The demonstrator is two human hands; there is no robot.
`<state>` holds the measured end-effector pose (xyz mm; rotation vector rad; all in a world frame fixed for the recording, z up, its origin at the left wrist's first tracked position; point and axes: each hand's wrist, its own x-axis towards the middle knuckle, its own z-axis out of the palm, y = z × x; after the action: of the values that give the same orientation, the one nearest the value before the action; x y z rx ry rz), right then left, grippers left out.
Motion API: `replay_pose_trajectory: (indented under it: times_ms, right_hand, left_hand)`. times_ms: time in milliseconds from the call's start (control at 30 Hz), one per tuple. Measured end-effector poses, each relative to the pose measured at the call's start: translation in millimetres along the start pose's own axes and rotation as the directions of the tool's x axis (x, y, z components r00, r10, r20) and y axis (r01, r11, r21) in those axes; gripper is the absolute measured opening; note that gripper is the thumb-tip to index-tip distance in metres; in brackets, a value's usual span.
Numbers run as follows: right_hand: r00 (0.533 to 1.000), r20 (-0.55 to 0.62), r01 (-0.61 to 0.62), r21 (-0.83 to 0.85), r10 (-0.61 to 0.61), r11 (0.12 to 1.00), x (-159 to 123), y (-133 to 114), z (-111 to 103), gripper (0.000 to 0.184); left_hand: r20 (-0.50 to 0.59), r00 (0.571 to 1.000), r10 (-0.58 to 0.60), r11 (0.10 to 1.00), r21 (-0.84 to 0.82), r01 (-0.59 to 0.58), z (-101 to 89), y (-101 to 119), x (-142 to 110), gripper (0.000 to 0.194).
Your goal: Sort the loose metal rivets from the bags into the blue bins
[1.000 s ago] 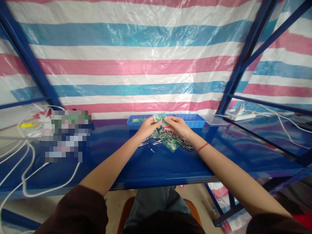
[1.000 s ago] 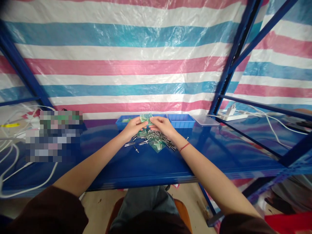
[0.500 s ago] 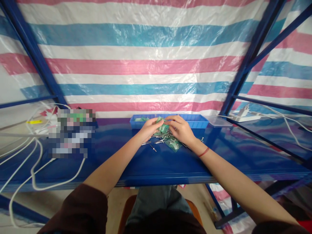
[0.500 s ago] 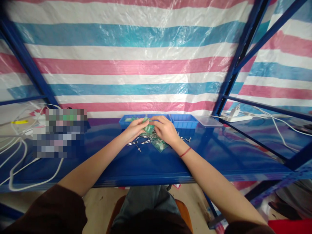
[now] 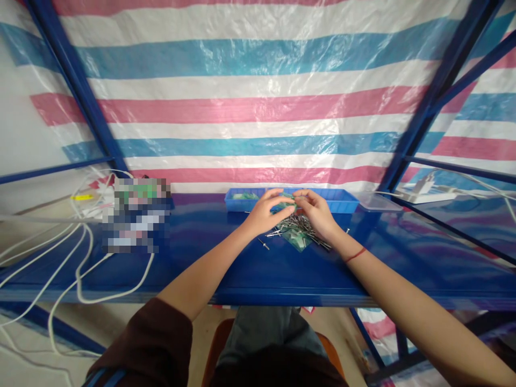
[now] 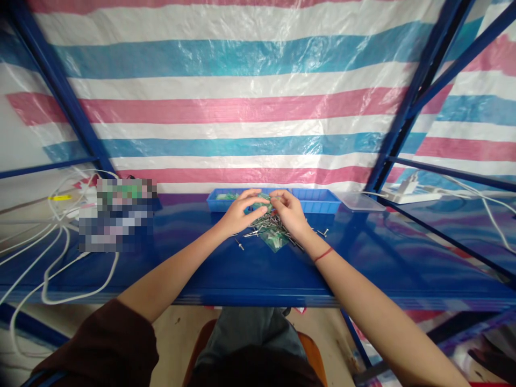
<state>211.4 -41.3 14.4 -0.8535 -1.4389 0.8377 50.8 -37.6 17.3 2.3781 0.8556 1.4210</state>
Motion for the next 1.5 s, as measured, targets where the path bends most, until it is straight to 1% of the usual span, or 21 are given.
replay_pose_trajectory:
  times_ms: [100, 200, 267, 333, 367, 433, 533, 600, 667, 700, 767, 833, 867, 933, 1033, 1133, 1200, 1267, 1367, 1433, 1500]
  right_hand:
    - [0.997, 0.048, 0.073, -0.105, -0.068, 0.992, -0.5, 2.7, -1.6, 0.023]
    - [0.985, 0.114, 0.150, -0.193, -0.130, 0.970, -1.3, 2.9, -1.7, 0.029]
    - [0.982, 0.114, 0.176, -0.253, -0.152, 0.951, -0.7, 0.6, -4.3, 0.036]
    - [0.981, 0.102, 0.188, -0.339, -0.162, 0.922, -0.3, -3.9, -10.2, 0.038]
    - [0.980, 0.113, 0.197, -0.395, -0.166, 0.897, -0.9, -6.8, -13.9, 0.036]
    - [0.969, 0.184, 0.237, -0.506, -0.165, 0.829, -5.1, -13.3, -22.0, 0.029]
    - [0.921, 0.370, 0.346, -0.627, -0.124, 0.698, -20.6, -21.8, -32.6, 0.021]
    - [0.866, 0.494, 0.438, -0.680, -0.074, 0.588, -34.9, -24.7, -37.6, 0.026]
    - [0.824, 0.566, 0.517, -0.727, -0.032, 0.453, -48.5, -24.9, -40.5, 0.031]
    - [0.814, 0.581, 0.540, -0.746, -0.016, 0.389, -53.9, -24.2, -40.9, 0.036]
    - [0.811, 0.584, 0.559, -0.781, 0.011, 0.278, -60.7, -22.1, -39.1, 0.045]
    - [0.820, 0.572, 0.556, -0.808, 0.030, 0.198, -62.4, -20.2, -34.0, 0.042]
    - [0.825, 0.565, 0.553, -0.817, 0.036, 0.162, -61.9, -19.7, -30.5, 0.036]
    - [0.827, 0.560, 0.554, -0.826, 0.046, 0.101, -59.9, -19.7, -22.8, 0.023]
    - [0.820, 0.571, 0.568, -0.821, 0.035, 0.060, -56.4, -22.0, -14.2, 0.013]
    - [0.837, 0.547, 0.544, -0.830, -0.010, 0.125, -48.5, -26.2, -13.6, 0.014]
    - [0.862, 0.507, 0.494, -0.830, -0.015, 0.259, -37.3, -29.3, -16.7, 0.015]
    - [0.883, 0.470, 0.422, -0.796, 0.004, 0.435, -21.8, -31.4, -20.0, 0.018]
    - [0.911, 0.411, 0.293, -0.706, 0.035, 0.645, 2.1, -29.5, -21.7, 0.022]
    - [0.927, 0.367, 0.182, -0.623, 0.079, 0.761, 12.8, -24.0, -20.0, 0.023]
    - [0.933, 0.343, 0.078, -0.491, 0.110, 0.868, 17.6, -16.1, -16.9, 0.023]
  left_hand:
    - [-0.010, 0.984, -0.179, 0.973, -0.148, 0.175, 3.0, -6.3, 2.1, 0.020]
    - [0.001, 0.965, -0.262, 0.938, -0.237, 0.255, -2.2, -18.8, 8.8, 0.021]
    - [-0.090, 0.941, -0.327, 0.923, -0.245, 0.297, -13.9, -31.8, 17.1, 0.022]
    - [-0.268, 0.873, -0.407, 0.910, -0.200, 0.363, -31.4, -48.5, 27.9, 0.024]
    - [-0.322, 0.839, -0.440, 0.898, -0.162, 0.409, -41.0, -57.6, 33.2, 0.025]
    - [-0.323, 0.815, -0.482, 0.867, -0.041, 0.497, -58.6, -75.3, 41.4, 0.025]
    - [-0.179, 0.845, -0.504, 0.794, 0.287, 0.535, -72.9, -94.7, 42.6, 0.022]
    - [-0.120, 0.869, -0.481, 0.732, 0.491, 0.473, -73.2, -100.8, 37.1, 0.025]
    - [-0.050, 0.899, -0.435, 0.702, 0.606, 0.373, -69.5, -102.4, 30.8, 0.030]
    - [-0.004, 0.906, -0.424, 0.699, 0.634, 0.330, -67.1, -102.0, 28.2, 0.033]
    - [0.082, 0.890, -0.448, 0.692, 0.662, 0.287, -63.0, -100.1, 24.8, 0.038]
    - [0.116, 0.868, -0.482, 0.673, 0.683, 0.282, -60.2, -97.0, 22.9, 0.042]
    - [0.111, 0.874, -0.474, 0.670, 0.689, 0.276, -59.2, -95.0, 22.1, 0.041]
    - [0.071, 0.920, -0.386, 0.693, 0.680, 0.239, -56.8, -88.8, 19.9, 0.037]
    - [0.004, 0.982, -0.186, 0.790, 0.595, 0.147, -50.7, -71.3, 15.8, 0.032]
    - [0.122, 0.990, -0.072, 0.940, 0.339, 0.026, -39.4, -45.2, 12.2, 0.031]
    - [0.213, 0.974, -0.071, 0.993, 0.105, 0.050, -29.1, -29.4, 9.9, 0.029]
    - [0.259, 0.956, -0.141, 0.984, -0.071, 0.164, -18.0, -20.1, 7.3, 0.030]
    - [0.303, 0.921, -0.245, 0.930, -0.195, 0.312, -4.2, -20.6, 3.4, 0.035]
    - [0.317, 0.910, -0.266, 0.899, -0.259, 0.353, 0.7, -26.7, 1.6, 0.029]
    - [0.273, 0.916, -0.293, 0.879, -0.301, 0.371, 1.9, -32.6, 0.7, 0.023]
